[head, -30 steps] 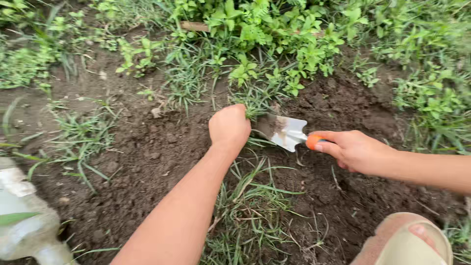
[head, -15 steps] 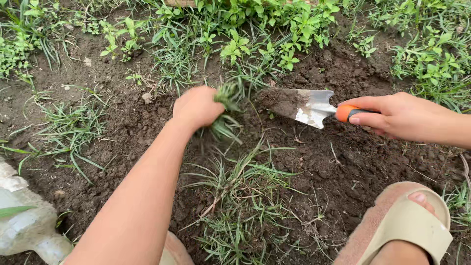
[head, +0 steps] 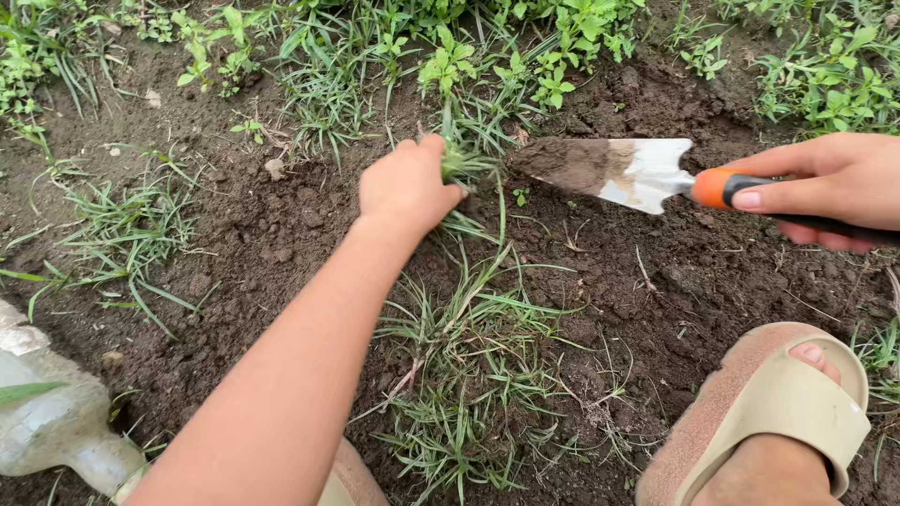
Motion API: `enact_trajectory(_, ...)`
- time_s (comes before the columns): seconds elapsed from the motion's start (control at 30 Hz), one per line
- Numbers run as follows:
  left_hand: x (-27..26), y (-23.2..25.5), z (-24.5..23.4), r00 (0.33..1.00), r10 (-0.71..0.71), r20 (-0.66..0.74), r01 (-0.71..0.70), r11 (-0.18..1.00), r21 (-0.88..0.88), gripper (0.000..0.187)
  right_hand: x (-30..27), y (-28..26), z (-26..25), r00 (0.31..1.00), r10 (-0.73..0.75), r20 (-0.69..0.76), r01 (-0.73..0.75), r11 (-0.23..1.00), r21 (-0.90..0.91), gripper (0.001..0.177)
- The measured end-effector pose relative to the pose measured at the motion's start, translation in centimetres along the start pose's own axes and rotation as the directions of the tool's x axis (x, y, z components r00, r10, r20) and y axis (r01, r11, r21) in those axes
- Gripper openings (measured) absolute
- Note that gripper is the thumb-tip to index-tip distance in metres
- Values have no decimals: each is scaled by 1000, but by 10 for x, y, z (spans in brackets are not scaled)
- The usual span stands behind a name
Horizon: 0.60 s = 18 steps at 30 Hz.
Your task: The person uses a hand trowel to loosen soil and remove weeds from a garden bed. They repeatedly dig around clumps of grass, pull them out by hand, and discard them to the side, clearing the area around small plants.
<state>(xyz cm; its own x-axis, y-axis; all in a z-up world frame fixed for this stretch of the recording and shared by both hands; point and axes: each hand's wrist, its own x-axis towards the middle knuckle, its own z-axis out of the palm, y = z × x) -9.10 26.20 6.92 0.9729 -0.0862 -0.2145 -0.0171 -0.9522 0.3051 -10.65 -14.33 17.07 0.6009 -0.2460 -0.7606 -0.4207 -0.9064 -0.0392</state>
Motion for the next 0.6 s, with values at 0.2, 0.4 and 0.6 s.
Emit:
enact_trajectory(0.2,2,31,-8,958,204,199,-201,979,-37,21,10,64,-32,993,-105,-63,112,985,130,48)
enact_trajectory(0.4,5,66,-17,948,302,-98,-285,945,163,23,-5,-68,8,995,-97,-12,97,995,-1,50)
enact_trajectory(0.6,5,90,-19,981,25,190,10,983,-184,28,-16,-57,29,929,-321,-183,285,938,-199,55)
